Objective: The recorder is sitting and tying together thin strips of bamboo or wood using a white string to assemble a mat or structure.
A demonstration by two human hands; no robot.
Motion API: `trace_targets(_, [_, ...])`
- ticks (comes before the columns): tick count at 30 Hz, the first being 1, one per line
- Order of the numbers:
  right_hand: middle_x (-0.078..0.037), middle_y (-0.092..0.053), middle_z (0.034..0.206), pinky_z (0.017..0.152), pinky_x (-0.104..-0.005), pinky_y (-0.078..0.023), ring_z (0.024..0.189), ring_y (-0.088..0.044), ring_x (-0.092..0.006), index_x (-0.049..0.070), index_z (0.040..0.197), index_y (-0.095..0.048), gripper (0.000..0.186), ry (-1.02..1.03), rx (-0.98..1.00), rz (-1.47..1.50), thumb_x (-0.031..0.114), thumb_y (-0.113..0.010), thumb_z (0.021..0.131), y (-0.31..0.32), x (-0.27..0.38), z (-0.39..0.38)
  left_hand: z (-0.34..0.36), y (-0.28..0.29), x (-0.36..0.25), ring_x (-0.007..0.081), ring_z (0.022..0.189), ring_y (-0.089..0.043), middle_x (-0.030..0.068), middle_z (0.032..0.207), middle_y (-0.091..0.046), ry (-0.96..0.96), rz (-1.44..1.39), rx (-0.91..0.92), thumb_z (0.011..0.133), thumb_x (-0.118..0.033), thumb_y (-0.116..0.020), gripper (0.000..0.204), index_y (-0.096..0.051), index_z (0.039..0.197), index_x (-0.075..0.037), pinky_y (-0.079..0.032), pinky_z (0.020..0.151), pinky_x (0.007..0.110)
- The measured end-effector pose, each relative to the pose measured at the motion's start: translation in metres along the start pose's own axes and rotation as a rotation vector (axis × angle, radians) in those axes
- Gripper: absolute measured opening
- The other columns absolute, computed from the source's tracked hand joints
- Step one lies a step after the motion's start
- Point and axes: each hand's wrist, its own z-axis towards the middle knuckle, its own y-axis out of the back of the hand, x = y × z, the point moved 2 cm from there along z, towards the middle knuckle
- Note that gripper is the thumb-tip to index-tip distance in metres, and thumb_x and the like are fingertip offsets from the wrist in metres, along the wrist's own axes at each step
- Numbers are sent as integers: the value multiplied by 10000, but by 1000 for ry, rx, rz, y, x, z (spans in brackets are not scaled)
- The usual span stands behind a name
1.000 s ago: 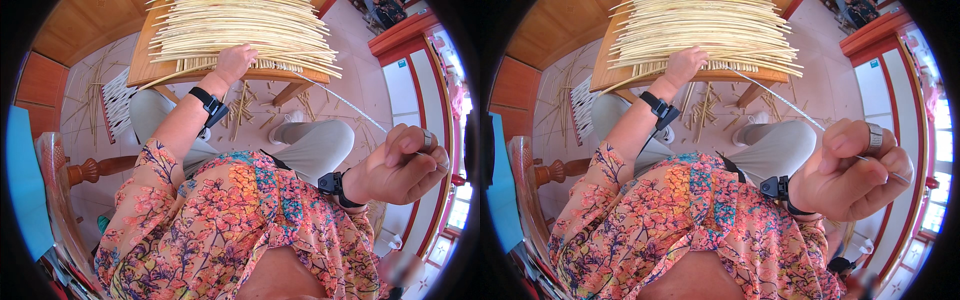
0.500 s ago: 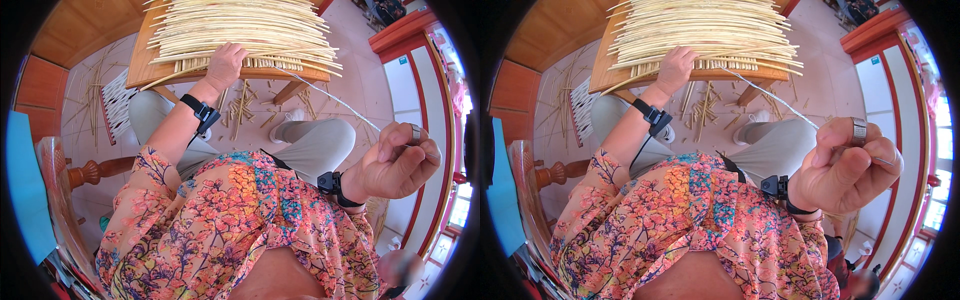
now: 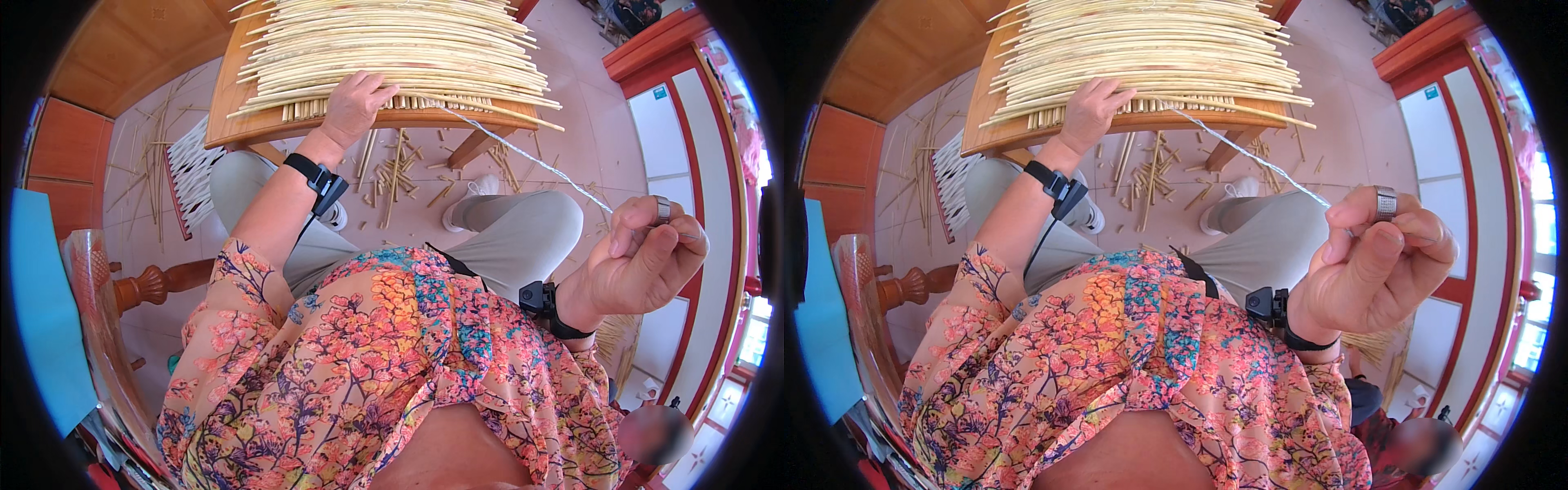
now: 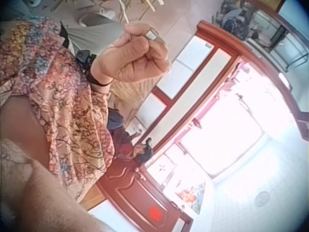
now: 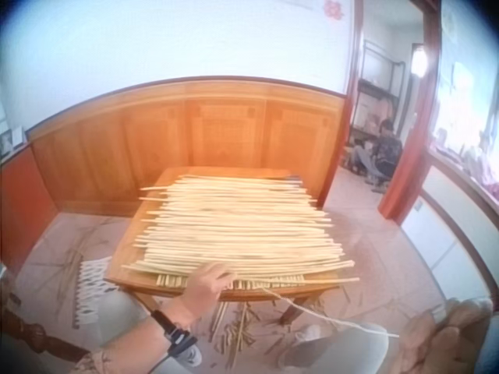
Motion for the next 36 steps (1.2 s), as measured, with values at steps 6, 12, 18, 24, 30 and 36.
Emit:
trace_targets(6, [-116,-484,614,382,-149,-246,460,-393,-88,21,900,-406,134,-68,-75,21,106,-504,865,3,-3,-8,2,0,-3,180,740,-506,1,761,-551,84,1,-38,661,-103,-610,100,-612,761,-106,-432,659,292])
trace_targets(12, [-130,-499,623,382,-146,-250,474,-389,-76,11,871,-375,123,-141,-52,-18,69,-483,857,6,-1,-17,3,-6,-4,184,741,-500,2,751,-544,116,-46,-92,664,-91,-613,72,-597,734,-100,-423,657,292])
trace_targets(18, [-114,-495,651,386,-131,-287,494,-437,-86,7,891,-372,114,-221,-106,-35,38,-475,854,6,-5,-25,-6,-5,-12,223,786,-531,54,844,-587,208,-53,-142,627,-24,-625,131,-613,751,-64,-452,689,314])
trace_targets(24, [-98,-483,666,386,-130,-299,515,-465,-97,2,905,-383,120,-224,-77,-14,34,-484,849,7,-5,-26,-9,-15,-17,219,784,-529,45,835,-577,232,-39,-201,649,-28,-598,116,-608,757,-71,-460,679,304])
trace_targets(30, [-101,-498,643,394,-128,-296,472,-422,-78,9,903,-389,100,-227,-108,-80,35,-472,853,8,-6,-28,-9,-11,-21,248,823,-546,81,918,-593,270,-42,-204,675,-30,-605,158,-635,825,-68,-468,700,321])
trace_targets(36, [-127,-516,621,386,-138,-264,418,-325,-50,14,880,-388,96,-225,-111,-74,50,-474,855,6,-5,-26,-6,-9,-44,288,1186,-367,142,1199,-462,171,56,53,749,-253,-592,427,-538,1113,-38,-304,981,443])
